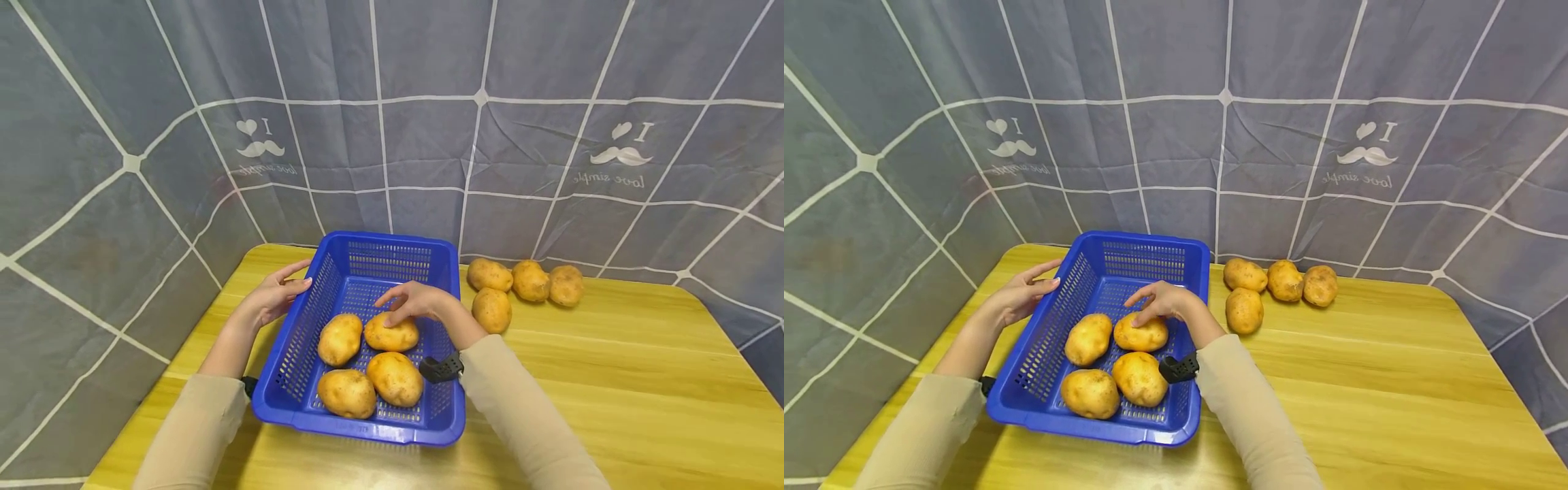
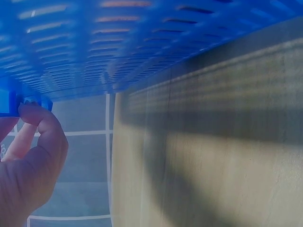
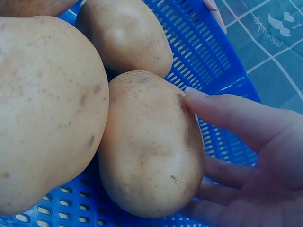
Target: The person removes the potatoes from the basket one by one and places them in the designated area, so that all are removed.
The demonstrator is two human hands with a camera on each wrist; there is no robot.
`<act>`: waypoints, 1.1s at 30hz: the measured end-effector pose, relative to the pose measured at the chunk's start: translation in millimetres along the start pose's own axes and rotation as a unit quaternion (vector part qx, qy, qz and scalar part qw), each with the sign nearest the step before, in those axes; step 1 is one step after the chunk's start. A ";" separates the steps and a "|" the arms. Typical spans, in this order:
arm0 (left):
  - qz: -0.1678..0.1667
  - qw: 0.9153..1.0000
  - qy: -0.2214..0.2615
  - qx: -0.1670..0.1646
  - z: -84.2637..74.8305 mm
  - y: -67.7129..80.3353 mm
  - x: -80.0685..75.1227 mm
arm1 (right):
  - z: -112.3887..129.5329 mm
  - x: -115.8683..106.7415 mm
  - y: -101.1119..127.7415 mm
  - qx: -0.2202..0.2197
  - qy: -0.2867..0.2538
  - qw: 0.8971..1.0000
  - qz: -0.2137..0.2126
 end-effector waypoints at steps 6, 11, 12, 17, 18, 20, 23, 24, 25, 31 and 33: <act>0.001 1.000 0.009 0.007 -1.2 0.6 -1.5 | 3.0 4.1 1.1 0.004 0.018 1.000 0.019; 0.003 1.000 0.004 0.005 -1.1 -0.9 -0.5 | 0.4 6.5 1.9 0.014 0.016 0.999 0.033; 0.004 1.000 0.004 0.005 -1.0 -1.4 0.1 | -0.1 6.8 2.1 0.013 0.018 0.999 0.035; 0.003 1.000 0.003 0.003 0.6 -2.9 -0.2 | 1.4 8.4 3.1 -0.001 0.029 0.999 0.043; 0.002 1.000 0.002 0.003 1.1 -3.1 -0.7 | 1.6 8.5 3.1 -0.003 0.032 0.999 0.042; 0.001 1.000 0.000 0.004 1.0 -2.9 -0.5 | 1.9 7.6 3.3 -0.006 0.038 0.999 0.036; -0.001 1.000 0.001 0.003 1.2 -2.6 0.1 | 1.9 5.8 3.3 -0.004 0.027 0.999 0.026; -0.001 1.000 0.001 0.003 1.4 -2.5 0.1 | 1.8 4.8 3.4 -0.003 0.025 0.999 0.020; -0.002 1.000 0.003 0.003 1.5 -2.3 0.4 | 1.8 3.7 3.5 -0.003 0.022 1.000 0.014; -0.004 1.000 -0.001 0.001 1.2 -1.6 0.6 | 4.3 -2.1 5.7 -0.009 0.014 1.000 -0.011; -0.004 1.000 -0.003 0.002 0.7 -1.6 0.6 | 5.8 -4.3 7.2 -0.012 0.012 1.000 -0.018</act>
Point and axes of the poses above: each hand's wrist, its own y-axis away from the middle knuckle, its own x-axis out of the palm, z = x × y, the point moved 9 cm from there along -y, towards the middle knuckle, and after that the axes turned 11 degrees about y, right-handed, at the moved point
